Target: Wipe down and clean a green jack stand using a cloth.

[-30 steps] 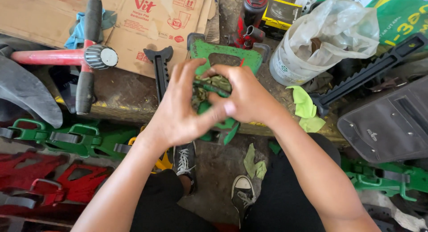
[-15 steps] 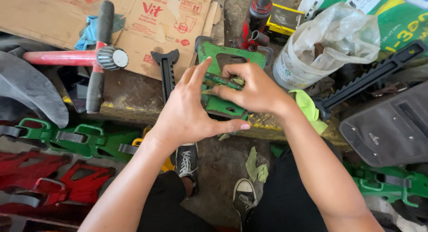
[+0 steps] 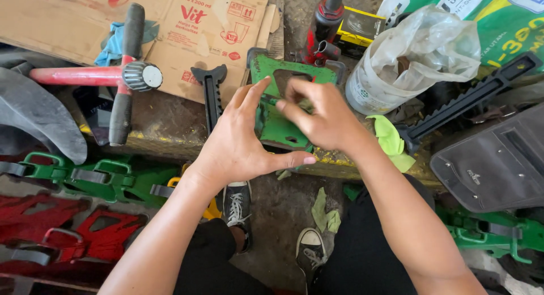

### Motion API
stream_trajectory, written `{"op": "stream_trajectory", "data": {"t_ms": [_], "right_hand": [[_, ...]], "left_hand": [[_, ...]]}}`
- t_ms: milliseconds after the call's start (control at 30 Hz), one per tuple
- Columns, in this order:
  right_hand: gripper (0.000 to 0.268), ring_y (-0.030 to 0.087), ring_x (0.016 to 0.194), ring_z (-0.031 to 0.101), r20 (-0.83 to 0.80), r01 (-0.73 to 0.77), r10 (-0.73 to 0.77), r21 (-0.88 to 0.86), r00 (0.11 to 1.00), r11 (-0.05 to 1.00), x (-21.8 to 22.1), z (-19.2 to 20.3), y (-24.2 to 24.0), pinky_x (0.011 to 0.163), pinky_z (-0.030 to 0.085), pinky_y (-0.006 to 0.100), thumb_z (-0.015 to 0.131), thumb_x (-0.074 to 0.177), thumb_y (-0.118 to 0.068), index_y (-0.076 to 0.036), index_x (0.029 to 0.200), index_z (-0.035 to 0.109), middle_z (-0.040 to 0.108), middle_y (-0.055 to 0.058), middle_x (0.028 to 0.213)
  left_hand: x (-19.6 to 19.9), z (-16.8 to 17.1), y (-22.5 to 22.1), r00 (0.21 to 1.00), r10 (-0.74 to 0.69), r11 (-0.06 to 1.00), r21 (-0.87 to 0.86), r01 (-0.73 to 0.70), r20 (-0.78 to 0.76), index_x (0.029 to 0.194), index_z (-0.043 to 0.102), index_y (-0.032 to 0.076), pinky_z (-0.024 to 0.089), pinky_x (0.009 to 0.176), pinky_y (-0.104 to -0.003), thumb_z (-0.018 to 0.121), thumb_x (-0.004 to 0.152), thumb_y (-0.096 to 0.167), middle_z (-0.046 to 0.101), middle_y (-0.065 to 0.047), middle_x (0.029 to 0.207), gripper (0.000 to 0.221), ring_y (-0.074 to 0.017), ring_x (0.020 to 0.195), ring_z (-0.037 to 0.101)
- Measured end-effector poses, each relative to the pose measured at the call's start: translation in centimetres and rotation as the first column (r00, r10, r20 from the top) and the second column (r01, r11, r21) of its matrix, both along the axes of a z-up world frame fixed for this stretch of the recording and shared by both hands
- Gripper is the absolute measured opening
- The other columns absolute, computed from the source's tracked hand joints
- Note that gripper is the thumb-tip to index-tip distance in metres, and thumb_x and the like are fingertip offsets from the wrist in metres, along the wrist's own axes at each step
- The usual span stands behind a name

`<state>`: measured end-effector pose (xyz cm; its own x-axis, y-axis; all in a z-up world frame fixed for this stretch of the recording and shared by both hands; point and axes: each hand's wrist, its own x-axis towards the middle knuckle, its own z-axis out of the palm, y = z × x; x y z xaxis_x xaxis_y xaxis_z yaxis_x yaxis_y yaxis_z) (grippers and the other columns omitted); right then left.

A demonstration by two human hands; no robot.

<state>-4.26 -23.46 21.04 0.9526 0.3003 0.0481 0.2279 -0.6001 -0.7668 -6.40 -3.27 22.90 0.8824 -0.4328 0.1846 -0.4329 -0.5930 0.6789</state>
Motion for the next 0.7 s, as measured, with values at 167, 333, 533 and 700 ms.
{"op": "stream_trajectory", "data": {"t_ms": [167,333,533,700], "right_hand": [[0.032,0.016,0.076,0.059,0.135,0.187,-0.219,0.219,0.966,0.958,0.7,-2.5,-3.5,0.068,0.045,0.032,0.051,0.101,-0.035,-0.007,0.093,0.064,0.062,0.002,0.079],[0.038,0.017,0.081,0.05,0.033,0.183,-0.245,0.572,0.969,0.8,0.3,-2.8,-3.8,0.067,0.042,0.032,0.043,0.099,-0.036,-0.001,0.109,0.052,0.054,0.005,0.096],[0.023,0.019,0.114,0.064,0.179,-0.11,0.053,0.325,0.982,0.939,1.2,-3.4,-3.0,0.101,0.049,0.033,0.054,0.099,-0.011,-0.001,0.118,0.062,0.068,0.009,0.117],[0.025,0.028,0.102,0.066,0.345,0.246,-0.28,0.138,0.896,0.959,3.4,-6.0,-4.4,0.092,0.053,0.037,0.067,0.088,0.006,-0.001,0.113,0.064,0.066,0.013,0.112]], "left_hand": [[0.3,-0.3,-0.2,0.999,0.022,1.0,-0.016,-0.021,0.042,0.148,0.036,-0.014,0.043,0.109,-0.05,0.092,0.055,0.07,0.053,-0.034,0.138,0.137,-0.0454,0.133,0.052],[0.6,-0.4,-0.5,0.998,0.024,0.999,-0.027,-0.023,0.065,0.147,0.037,-0.014,0.044,0.11,-0.049,0.092,0.058,0.069,0.056,-0.033,0.137,0.134,-0.0441,0.131,0.055],[0.5,-0.3,-0.4,0.998,0.031,0.998,-0.055,-0.028,0.061,0.148,0.039,-0.011,0.045,0.109,-0.049,0.092,0.059,0.067,0.058,-0.031,0.134,0.13,-0.0437,0.13,0.056],[0.3,0.0,-0.4,0.998,0.026,1.0,-0.003,-0.026,0.059,0.136,0.062,0.003,0.05,0.103,-0.051,0.092,0.058,0.066,0.054,-0.029,0.137,0.104,-0.0435,0.128,0.058]]}}
